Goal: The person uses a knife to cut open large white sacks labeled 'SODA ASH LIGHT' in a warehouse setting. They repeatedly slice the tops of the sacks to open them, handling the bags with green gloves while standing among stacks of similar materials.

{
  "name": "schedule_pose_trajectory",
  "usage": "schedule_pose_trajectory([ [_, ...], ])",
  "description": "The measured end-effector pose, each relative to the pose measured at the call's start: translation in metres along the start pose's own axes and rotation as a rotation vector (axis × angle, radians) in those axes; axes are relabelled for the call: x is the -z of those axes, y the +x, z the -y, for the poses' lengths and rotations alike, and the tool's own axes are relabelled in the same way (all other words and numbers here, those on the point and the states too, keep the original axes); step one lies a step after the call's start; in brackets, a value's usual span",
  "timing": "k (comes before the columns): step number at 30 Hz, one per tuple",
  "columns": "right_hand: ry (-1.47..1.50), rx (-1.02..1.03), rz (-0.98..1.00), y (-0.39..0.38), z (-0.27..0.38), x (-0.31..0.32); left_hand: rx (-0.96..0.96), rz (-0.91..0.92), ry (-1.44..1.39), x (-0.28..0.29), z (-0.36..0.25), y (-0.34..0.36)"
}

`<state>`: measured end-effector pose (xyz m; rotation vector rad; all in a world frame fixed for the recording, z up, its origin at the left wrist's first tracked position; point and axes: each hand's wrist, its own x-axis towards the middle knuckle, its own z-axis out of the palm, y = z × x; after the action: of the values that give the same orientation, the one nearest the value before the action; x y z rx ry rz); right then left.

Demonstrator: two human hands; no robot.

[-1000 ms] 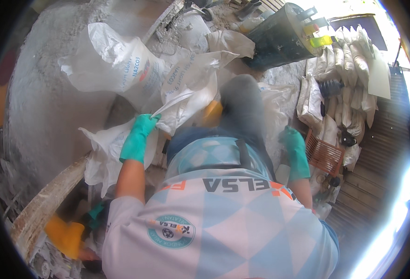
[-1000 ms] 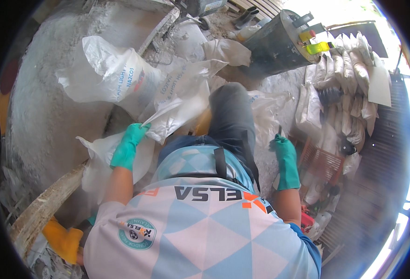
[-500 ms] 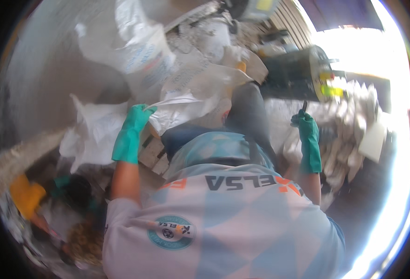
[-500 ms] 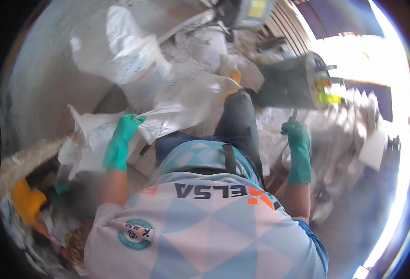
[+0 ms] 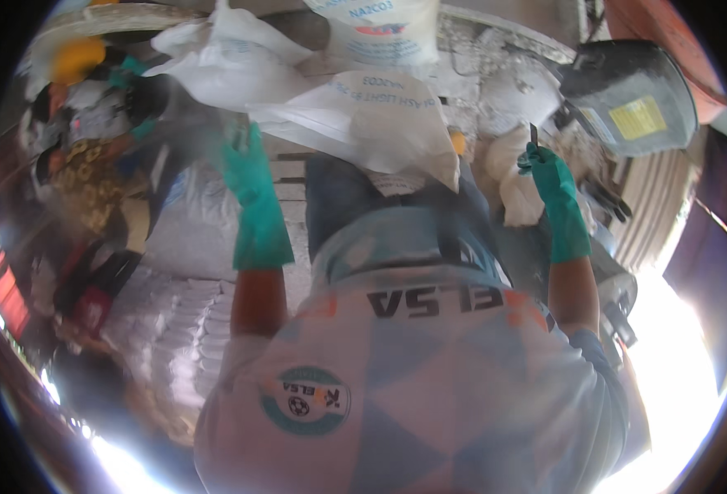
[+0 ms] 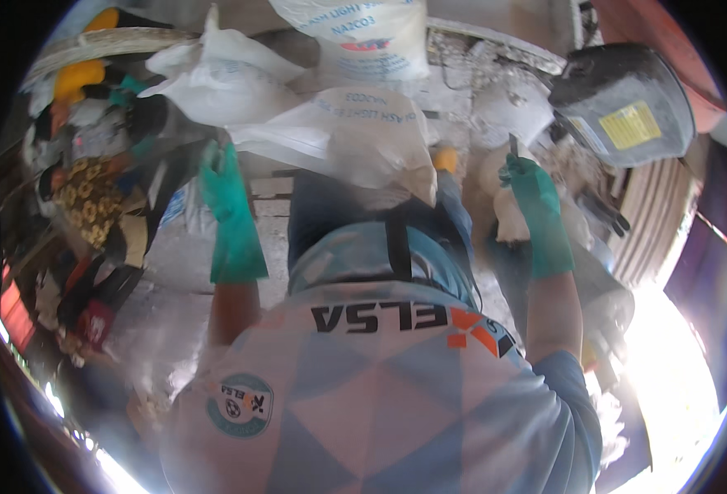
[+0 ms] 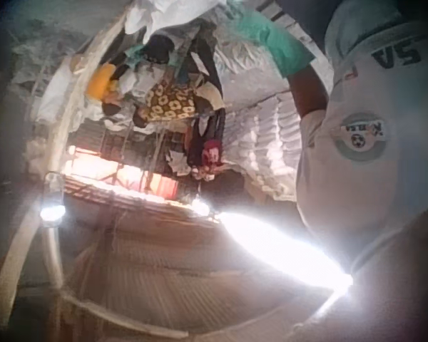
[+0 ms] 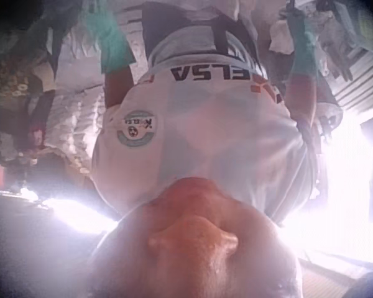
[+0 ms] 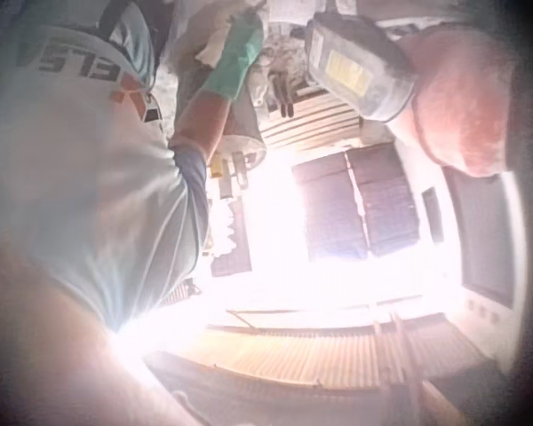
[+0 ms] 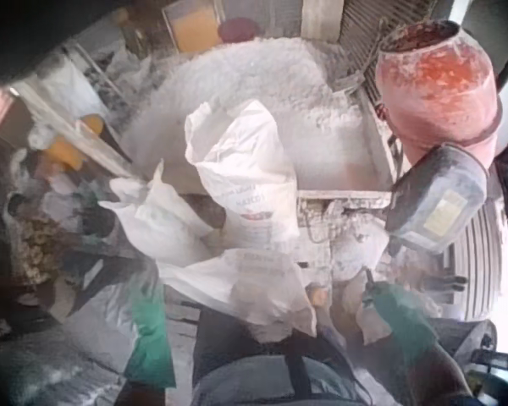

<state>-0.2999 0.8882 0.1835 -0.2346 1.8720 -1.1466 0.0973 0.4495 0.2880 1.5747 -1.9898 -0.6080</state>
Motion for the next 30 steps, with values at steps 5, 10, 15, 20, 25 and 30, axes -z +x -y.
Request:
schedule_pose_trajectory([
  [5, -0.212, 0.053, 0.22, 0.04, 0.065, -0.094, 0.46, 0.363, 0.05, 0.001, 0.077, -0.085],
  [10, -0.179, 0.043, 0.392, 0.055, 0.07, -0.105, 1.013, 0.949, -0.584, -0.111, -0.014, -0.145],
  [15, -0.405, 0.073, 0.394, 0.041, 0.091, -0.089, 1.038, 1.065, -0.828, -0.2, -0.089, -0.158],
  [20, -0.373, 0.083, 0.288, 0.044, 0.067, -0.046, 0.957, 0.91, -0.549, -0.252, -0.107, -0.158],
  [25, -0.229, 0.038, 0.286, 0.046, 0.035, -0.028, 0.794, 0.854, -0.127, -0.262, -0.086, -0.156],
  [30, 0.14, -0.149, 0.446, 0.068, -0.002, -0.061, 0.357, 0.679, 0.104, -0.236, -0.019, -0.142],
])
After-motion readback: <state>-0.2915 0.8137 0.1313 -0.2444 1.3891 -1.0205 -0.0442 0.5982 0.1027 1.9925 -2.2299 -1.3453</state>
